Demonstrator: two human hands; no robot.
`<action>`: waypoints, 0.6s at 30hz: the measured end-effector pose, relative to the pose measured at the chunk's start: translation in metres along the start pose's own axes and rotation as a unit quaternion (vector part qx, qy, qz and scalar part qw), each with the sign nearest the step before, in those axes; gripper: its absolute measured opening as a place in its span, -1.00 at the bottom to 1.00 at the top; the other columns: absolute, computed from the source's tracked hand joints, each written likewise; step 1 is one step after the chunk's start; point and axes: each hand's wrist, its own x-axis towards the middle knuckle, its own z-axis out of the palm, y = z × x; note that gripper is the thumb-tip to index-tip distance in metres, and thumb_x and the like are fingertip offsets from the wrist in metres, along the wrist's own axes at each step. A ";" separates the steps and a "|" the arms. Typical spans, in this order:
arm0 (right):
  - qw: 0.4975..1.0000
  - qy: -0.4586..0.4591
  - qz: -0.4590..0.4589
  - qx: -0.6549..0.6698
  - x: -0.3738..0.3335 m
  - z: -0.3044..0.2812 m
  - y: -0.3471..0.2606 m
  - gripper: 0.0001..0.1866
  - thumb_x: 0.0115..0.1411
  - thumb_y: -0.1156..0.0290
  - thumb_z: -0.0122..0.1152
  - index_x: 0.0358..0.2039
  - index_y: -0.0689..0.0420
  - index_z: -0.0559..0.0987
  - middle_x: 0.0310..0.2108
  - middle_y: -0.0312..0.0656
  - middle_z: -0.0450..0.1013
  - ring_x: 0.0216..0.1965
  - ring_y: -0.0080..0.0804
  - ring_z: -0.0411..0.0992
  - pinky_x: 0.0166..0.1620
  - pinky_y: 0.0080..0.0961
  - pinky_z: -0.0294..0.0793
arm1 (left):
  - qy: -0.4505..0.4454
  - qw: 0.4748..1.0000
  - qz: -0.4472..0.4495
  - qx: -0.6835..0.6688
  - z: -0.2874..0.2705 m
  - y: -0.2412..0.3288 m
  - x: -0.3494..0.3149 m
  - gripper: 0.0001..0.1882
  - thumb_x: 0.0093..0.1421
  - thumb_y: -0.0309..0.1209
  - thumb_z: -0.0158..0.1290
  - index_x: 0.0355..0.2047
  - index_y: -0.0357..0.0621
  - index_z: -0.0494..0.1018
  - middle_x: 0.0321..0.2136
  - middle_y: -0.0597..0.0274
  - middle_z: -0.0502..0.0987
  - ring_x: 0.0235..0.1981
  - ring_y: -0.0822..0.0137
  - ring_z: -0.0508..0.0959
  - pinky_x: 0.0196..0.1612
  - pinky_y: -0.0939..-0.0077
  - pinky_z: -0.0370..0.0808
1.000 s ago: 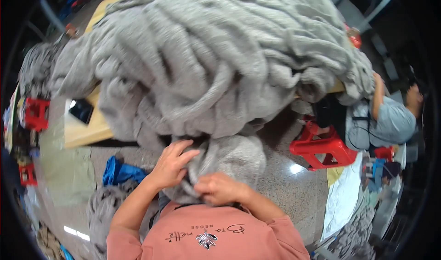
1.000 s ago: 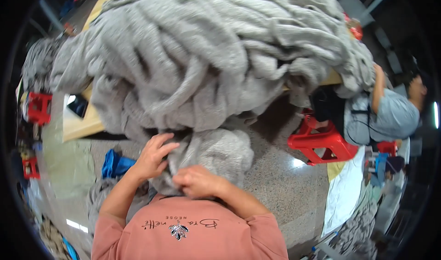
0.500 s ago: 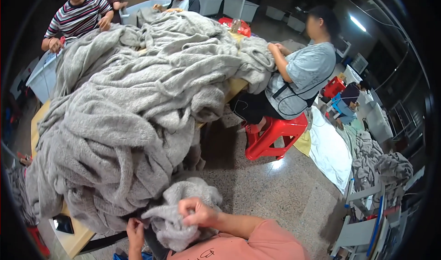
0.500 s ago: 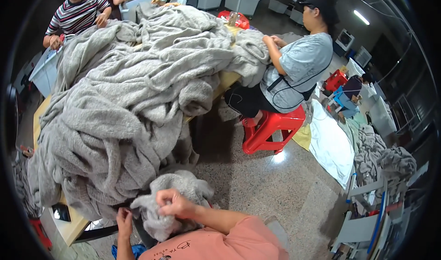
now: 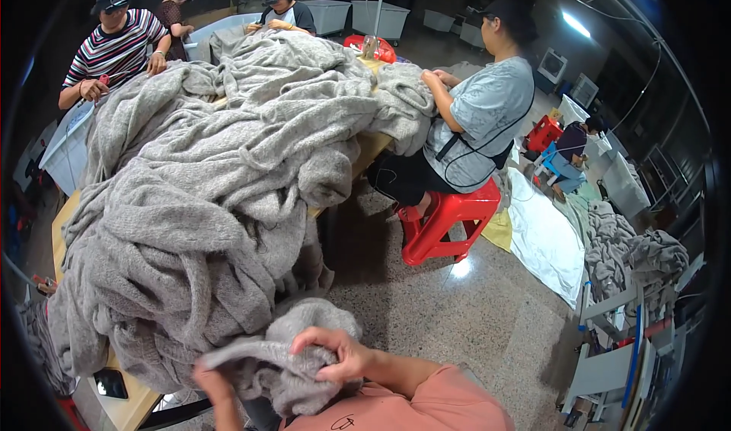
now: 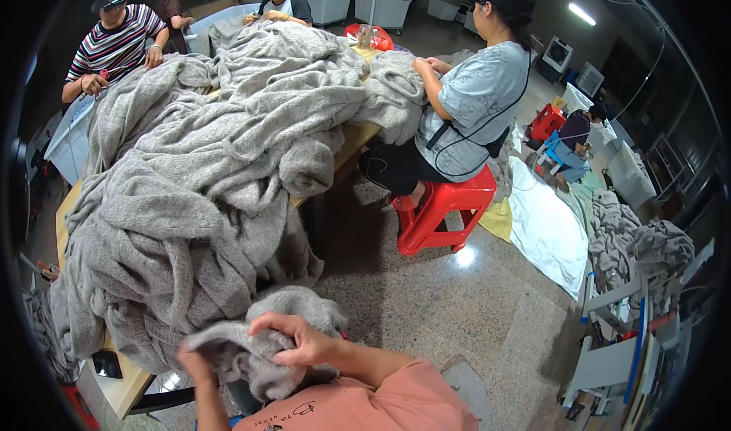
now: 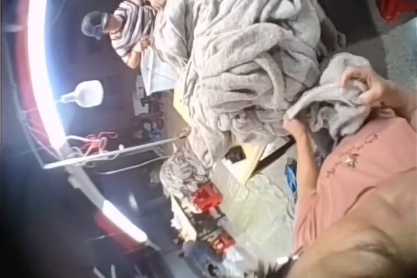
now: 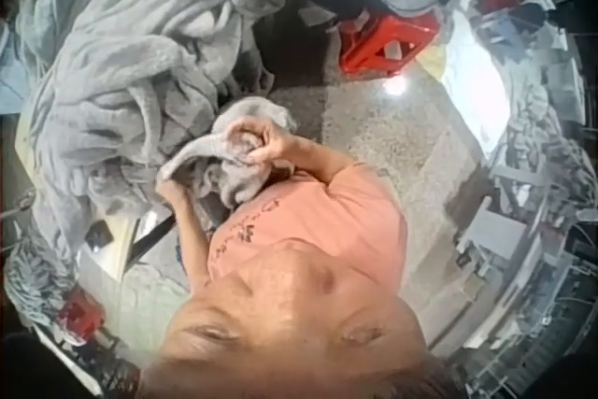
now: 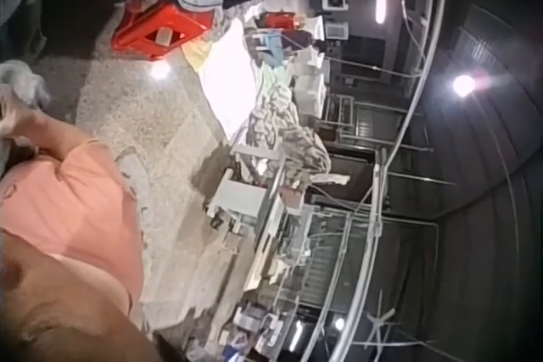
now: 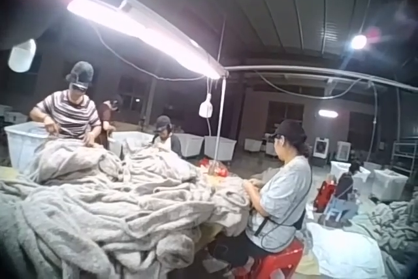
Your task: Inspecting grey knitted garments for quality control, checking for defects or loose threads.
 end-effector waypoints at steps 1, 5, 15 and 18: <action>0.998 0.014 0.002 -0.065 -0.003 -0.006 0.000 -0.50 -0.17 0.61 0.06 -0.11 0.25 0.33 -0.12 -0.22 0.27 -0.05 -0.50 0.22 0.05 -0.58 0.11 | 0.095 0.978 0.109 0.152 -0.017 0.027 -0.001 -0.82 0.11 -0.48 -0.14 -0.44 -0.31 0.44 -0.46 0.19 0.48 -0.43 0.36 0.44 -0.35 0.43 0.41; 0.939 0.024 0.044 -0.341 -0.008 -0.014 -0.001 -0.53 -0.24 0.63 0.05 -0.19 0.22 0.39 -0.29 -0.16 0.33 -0.19 -0.32 0.32 -0.13 -0.49 0.29 | 0.193 0.903 0.227 0.309 -0.093 0.130 0.005 -0.81 0.14 -0.44 -0.16 -0.41 -0.30 0.42 -0.43 0.15 0.46 -0.38 0.32 0.43 -0.30 0.37 0.39; 0.667 0.298 -0.264 -0.630 0.005 -0.046 0.019 -0.70 -0.14 0.48 0.20 -0.33 0.22 0.44 -0.45 -0.11 0.41 -0.41 -0.23 0.42 -0.33 -0.43 0.42 | 0.194 0.912 0.218 0.289 -0.103 0.174 -0.005 -0.94 0.07 -0.50 -0.11 -0.50 -0.22 0.33 -0.53 0.30 0.39 -0.46 0.49 0.37 -0.35 0.58 0.34; 0.791 0.430 -0.067 -0.430 -0.007 -0.081 0.055 -0.75 -0.07 0.61 0.06 -0.30 0.22 0.46 -0.43 -0.14 0.44 -0.37 -0.39 0.42 -0.27 -0.50 0.41 | 0.166 0.922 0.216 0.276 -0.098 0.173 -0.004 -0.96 0.05 -0.52 -0.09 -0.52 -0.20 0.31 -0.56 0.35 0.37 -0.48 0.54 0.35 -0.36 0.64 0.33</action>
